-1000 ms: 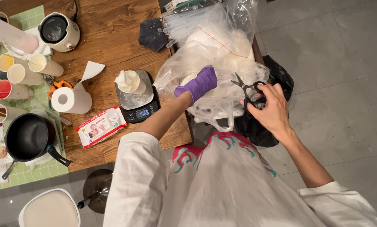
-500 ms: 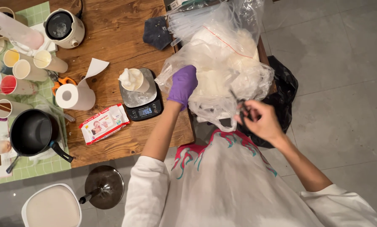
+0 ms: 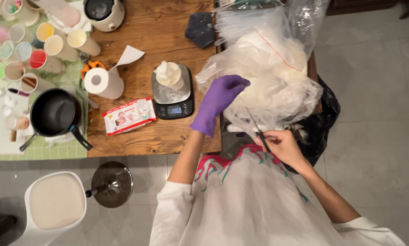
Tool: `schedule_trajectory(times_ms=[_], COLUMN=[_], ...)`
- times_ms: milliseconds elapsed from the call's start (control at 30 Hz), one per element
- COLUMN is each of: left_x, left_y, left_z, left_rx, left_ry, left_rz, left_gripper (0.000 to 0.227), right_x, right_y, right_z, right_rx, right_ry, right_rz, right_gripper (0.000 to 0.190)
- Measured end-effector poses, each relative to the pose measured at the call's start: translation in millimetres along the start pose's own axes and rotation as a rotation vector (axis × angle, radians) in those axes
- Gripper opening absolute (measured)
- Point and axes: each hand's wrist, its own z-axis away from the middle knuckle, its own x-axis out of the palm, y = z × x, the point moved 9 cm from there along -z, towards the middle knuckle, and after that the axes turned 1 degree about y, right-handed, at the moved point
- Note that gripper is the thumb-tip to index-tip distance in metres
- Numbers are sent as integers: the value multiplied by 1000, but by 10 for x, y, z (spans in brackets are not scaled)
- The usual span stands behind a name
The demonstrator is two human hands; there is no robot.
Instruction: Measure candle wax flakes using a digital scale and transfer them into a saucepan.
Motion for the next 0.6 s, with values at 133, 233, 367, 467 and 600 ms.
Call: schedule_trajectory(times_ms=[133,233,367,467,600], left_x=[-500,-831,-1094,-1385,-2234], left_y=[425,369,306,33,-533], left_z=[490,714,916,945,1137], left_rx=[-13,-2,47,43,-4], left_ry=[-7,98,155,281,773], left_rz=[494,820,1013,883,354], left_gripper=[28,34,41,38,20], right_x=[321,641,1022,1158,1195], right_y=[-44,-94,-161,-131,113], right_z=[-93,-219,-273,-316,-341], right_rx=[4,-30,-9,-5,-5], right_ry=[-23,-64,-108,-116,-104], right_rz=[146,249,167,122,89], right_gripper=[23,28,25,25,26])
